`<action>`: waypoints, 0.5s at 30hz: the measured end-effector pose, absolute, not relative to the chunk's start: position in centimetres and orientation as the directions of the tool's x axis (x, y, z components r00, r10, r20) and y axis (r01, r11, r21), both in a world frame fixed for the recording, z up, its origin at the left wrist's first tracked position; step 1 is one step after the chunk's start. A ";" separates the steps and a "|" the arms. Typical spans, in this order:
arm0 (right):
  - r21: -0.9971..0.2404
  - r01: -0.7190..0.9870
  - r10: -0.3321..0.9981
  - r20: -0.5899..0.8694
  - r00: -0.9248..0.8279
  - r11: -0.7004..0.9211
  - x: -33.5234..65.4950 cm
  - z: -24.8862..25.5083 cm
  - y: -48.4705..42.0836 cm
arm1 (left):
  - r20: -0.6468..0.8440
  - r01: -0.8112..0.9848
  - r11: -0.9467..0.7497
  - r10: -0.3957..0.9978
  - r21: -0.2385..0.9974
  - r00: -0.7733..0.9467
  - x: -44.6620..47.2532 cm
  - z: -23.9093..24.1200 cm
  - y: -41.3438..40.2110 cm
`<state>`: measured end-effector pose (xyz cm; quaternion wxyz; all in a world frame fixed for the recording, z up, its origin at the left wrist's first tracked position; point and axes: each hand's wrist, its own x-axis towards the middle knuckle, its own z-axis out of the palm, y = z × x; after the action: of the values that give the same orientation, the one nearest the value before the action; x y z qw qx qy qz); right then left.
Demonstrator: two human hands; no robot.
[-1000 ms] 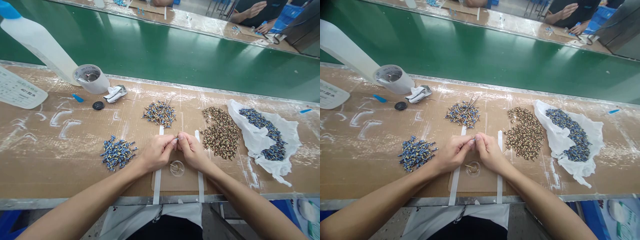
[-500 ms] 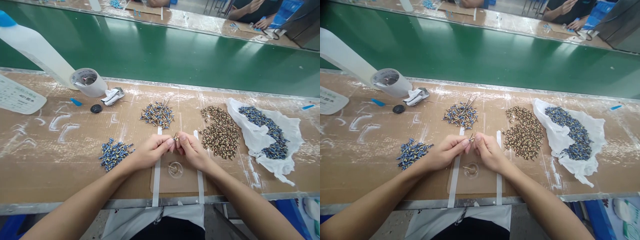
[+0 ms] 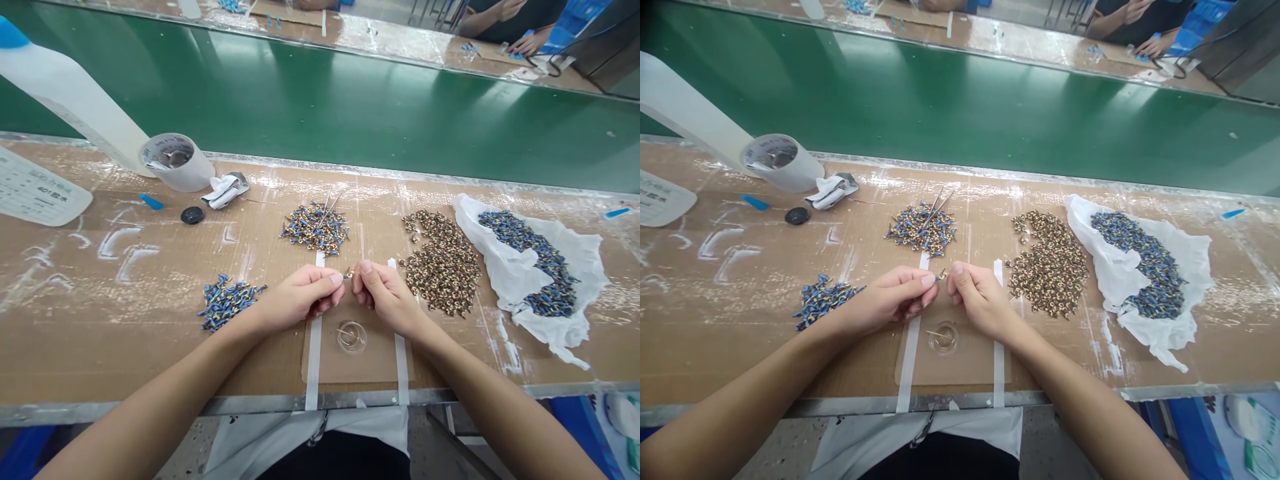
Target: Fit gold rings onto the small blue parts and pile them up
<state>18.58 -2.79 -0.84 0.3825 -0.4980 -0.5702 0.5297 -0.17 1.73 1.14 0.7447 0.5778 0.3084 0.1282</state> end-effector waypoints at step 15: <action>-0.910 0.405 0.975 0.002 -0.223 0.094 18.5 -0.7 -2.8 | 0.068 0.416 -0.624 0.603 0.661 0.795 -0.4 0.1 1.6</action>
<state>18.53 -2.78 -0.65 0.3376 -0.5241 -0.6580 0.4224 -0.45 1.61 0.08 0.3256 0.8896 0.2864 0.1432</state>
